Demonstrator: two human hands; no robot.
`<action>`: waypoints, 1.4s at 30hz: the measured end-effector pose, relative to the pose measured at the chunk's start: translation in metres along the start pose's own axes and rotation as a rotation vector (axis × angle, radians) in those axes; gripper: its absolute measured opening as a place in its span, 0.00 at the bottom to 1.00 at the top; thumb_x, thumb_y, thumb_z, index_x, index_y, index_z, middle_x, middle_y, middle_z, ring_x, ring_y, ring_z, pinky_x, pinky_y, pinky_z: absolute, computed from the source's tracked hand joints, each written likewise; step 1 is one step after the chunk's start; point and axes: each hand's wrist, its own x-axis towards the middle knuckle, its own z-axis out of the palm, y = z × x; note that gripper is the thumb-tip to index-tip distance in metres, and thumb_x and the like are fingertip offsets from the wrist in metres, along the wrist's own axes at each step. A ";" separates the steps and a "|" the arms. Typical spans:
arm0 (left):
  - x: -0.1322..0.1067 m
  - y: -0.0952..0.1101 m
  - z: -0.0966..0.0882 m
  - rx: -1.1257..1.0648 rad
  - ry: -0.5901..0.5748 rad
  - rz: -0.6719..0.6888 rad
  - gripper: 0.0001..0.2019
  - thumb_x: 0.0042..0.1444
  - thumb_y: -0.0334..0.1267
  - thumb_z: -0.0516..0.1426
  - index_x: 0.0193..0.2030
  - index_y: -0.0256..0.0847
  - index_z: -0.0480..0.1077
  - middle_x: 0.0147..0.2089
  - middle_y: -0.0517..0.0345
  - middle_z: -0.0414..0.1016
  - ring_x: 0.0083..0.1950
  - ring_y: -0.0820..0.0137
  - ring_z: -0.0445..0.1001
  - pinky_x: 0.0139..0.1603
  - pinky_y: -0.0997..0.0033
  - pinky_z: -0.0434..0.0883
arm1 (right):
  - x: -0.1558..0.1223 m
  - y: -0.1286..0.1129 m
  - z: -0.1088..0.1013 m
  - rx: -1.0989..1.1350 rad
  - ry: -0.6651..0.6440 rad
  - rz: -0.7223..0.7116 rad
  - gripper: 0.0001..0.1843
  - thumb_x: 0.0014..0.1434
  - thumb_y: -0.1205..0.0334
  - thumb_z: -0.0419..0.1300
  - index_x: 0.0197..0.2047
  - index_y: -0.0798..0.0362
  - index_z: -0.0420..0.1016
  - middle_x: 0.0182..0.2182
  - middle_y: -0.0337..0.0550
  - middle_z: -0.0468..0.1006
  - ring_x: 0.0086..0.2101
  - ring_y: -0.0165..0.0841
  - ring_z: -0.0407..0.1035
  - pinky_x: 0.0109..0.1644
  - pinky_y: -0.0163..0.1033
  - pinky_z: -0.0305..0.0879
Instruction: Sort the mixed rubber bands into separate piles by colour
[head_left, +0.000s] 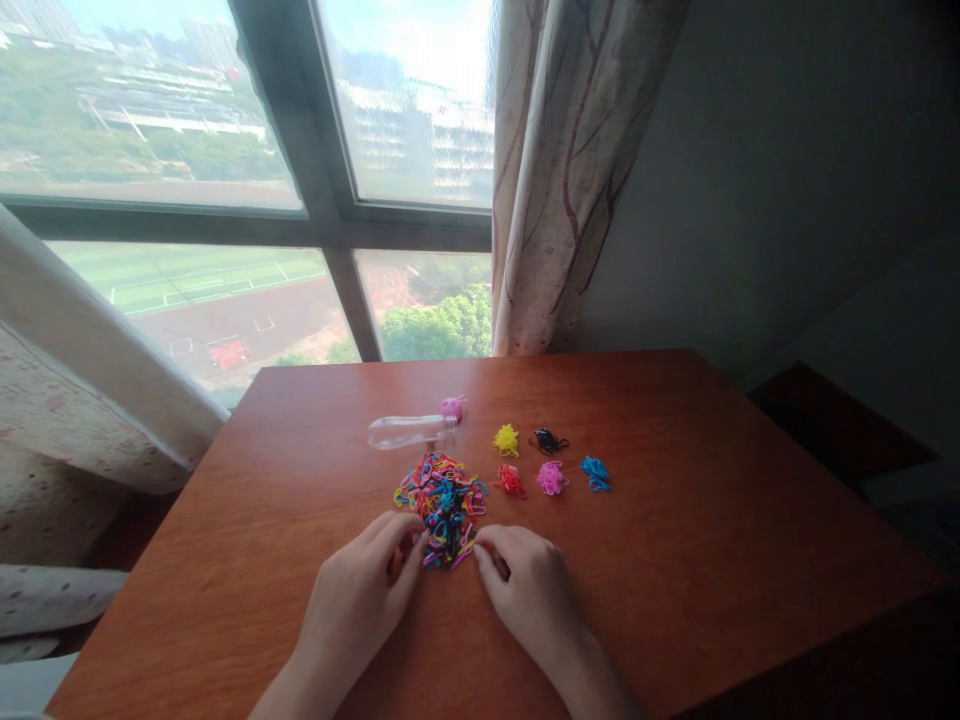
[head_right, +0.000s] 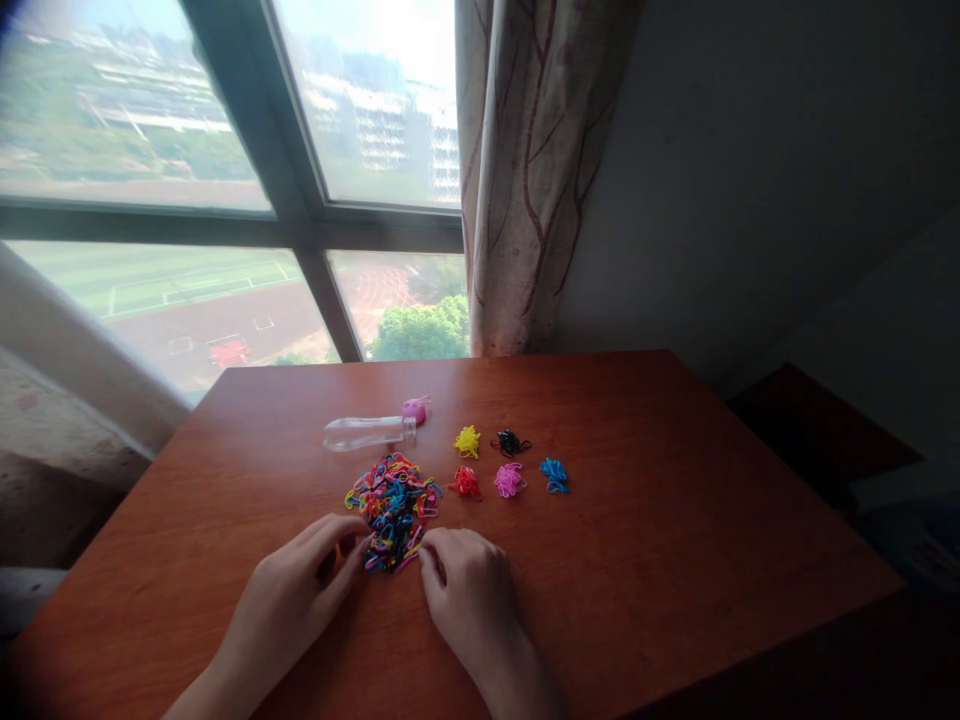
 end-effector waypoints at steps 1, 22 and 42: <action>-0.002 0.003 0.000 0.003 -0.016 0.027 0.07 0.63 0.40 0.52 0.40 0.46 0.72 0.34 0.63 0.78 0.30 0.72 0.76 0.31 0.77 0.68 | 0.000 0.000 0.000 -0.010 0.008 0.003 0.07 0.60 0.71 0.57 0.34 0.49 0.73 0.28 0.36 0.77 0.29 0.31 0.70 0.34 0.33 0.54; -0.009 0.015 0.013 0.136 -0.102 0.152 0.10 0.65 0.36 0.49 0.40 0.47 0.72 0.37 0.60 0.79 0.34 0.68 0.79 0.32 0.74 0.69 | 0.000 -0.002 -0.002 -0.046 0.004 -0.005 0.08 0.61 0.70 0.54 0.32 0.50 0.70 0.26 0.36 0.75 0.27 0.30 0.68 0.32 0.34 0.51; -0.012 -0.006 0.001 0.009 -0.115 0.040 0.08 0.63 0.41 0.53 0.44 0.50 0.72 0.40 0.64 0.80 0.37 0.70 0.80 0.37 0.75 0.72 | 0.000 0.002 0.000 -0.028 -0.022 0.000 0.07 0.61 0.70 0.56 0.32 0.50 0.71 0.27 0.36 0.75 0.28 0.30 0.67 0.33 0.35 0.50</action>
